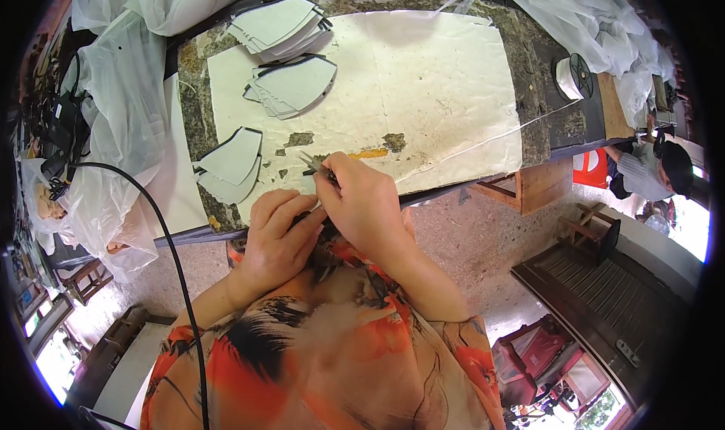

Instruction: The person trims excess material and threads from shoe upper components using snips.

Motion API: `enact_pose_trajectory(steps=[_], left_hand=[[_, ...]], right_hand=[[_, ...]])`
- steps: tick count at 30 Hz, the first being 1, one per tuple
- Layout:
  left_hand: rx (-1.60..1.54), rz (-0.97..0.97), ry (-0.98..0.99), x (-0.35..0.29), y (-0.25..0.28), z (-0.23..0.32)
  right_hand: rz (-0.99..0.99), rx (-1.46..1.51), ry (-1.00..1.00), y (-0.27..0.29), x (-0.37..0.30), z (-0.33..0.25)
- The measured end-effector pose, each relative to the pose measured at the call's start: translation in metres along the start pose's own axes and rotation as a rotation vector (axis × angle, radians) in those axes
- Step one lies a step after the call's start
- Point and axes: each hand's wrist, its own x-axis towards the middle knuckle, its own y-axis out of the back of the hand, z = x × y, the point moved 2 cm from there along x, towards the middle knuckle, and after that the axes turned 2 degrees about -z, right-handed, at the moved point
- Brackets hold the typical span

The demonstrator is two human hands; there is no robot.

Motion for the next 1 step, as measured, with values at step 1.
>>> enact_pose_trajectory(steps=[1], left_hand=[[0.015,-0.001,0.005,-0.0013,-0.0004,-0.0007]], right_hand=[[-0.01,0.01,-0.022,0.0009,0.0,-0.0014]])
